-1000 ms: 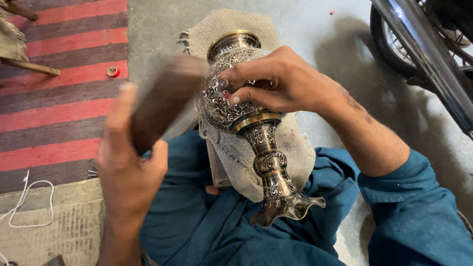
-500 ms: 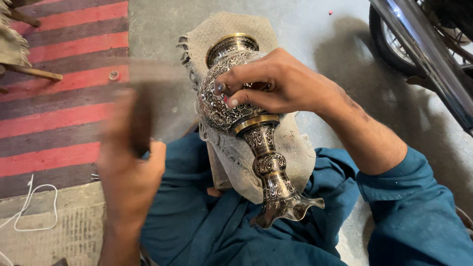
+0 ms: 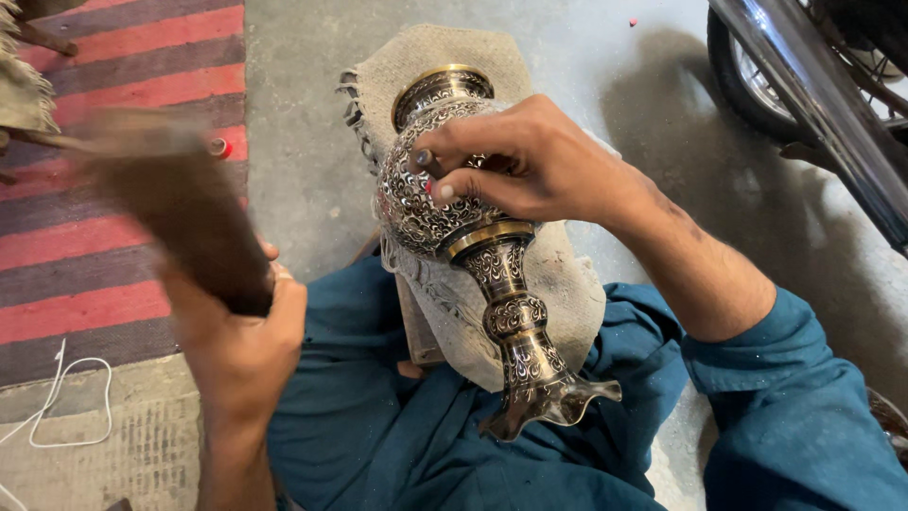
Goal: The person sits on the floor with an engraved brass vase resting on a cloth pad on their lap. They hold a punch against the vase's decorated surface and strike it with a wooden mallet, repositioning the punch repeatedly to work the pattern, occasionally steadying the vase with the other hand.
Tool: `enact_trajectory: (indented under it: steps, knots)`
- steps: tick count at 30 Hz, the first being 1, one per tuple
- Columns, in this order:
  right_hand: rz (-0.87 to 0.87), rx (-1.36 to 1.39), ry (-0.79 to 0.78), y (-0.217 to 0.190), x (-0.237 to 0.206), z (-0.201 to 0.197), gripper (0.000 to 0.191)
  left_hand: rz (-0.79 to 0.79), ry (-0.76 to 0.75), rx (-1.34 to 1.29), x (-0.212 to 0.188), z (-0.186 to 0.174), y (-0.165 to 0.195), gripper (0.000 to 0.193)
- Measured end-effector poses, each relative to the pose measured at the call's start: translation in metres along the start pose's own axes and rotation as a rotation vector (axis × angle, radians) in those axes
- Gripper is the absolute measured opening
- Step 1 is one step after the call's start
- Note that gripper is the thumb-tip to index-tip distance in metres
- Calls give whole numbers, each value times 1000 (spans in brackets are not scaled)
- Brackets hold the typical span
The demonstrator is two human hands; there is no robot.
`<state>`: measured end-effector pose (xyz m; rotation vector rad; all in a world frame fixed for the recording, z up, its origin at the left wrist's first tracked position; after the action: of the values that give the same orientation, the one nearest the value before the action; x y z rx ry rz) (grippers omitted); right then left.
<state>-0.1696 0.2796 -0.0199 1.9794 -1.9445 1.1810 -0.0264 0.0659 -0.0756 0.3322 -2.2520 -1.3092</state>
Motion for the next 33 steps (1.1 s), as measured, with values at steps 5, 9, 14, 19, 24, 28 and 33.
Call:
enact_trajectory:
  steps: [5,9,14,19,24,28,33]
  knots:
    - [-9,23,-35,-3,3,1,29,19,17,332,8,5,8,74]
    - [-40,36,-25,-2,3,1,27,187,40,412,8,6,39,76]
    - [-38,147,46,5,-6,-1,25,62,-13,606,8,11,27,74]
    - [48,442,523,26,-33,-30,12,-264,-86,-146,-18,26,-32,54]
    - [115,391,610,25,-52,-28,20,-274,-134,-623,-60,85,-78,61]
    - [200,294,522,10,-51,-9,29,-404,-198,-732,-73,111,-108,55]
    - [263,276,510,0,-40,11,21,-352,-210,-714,-75,107,-114,57]
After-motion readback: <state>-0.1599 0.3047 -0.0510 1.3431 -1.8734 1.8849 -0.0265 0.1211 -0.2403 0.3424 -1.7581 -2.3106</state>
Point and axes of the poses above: each hand's wrist, its own x-axis towards the middle knuckle, its own z-axis out of the palm, y = z × x, the point moved 9 cm from there along x, towards the middle knuckle, and after that the axes turned 15 degrees about -z, right-handed, at the moved point
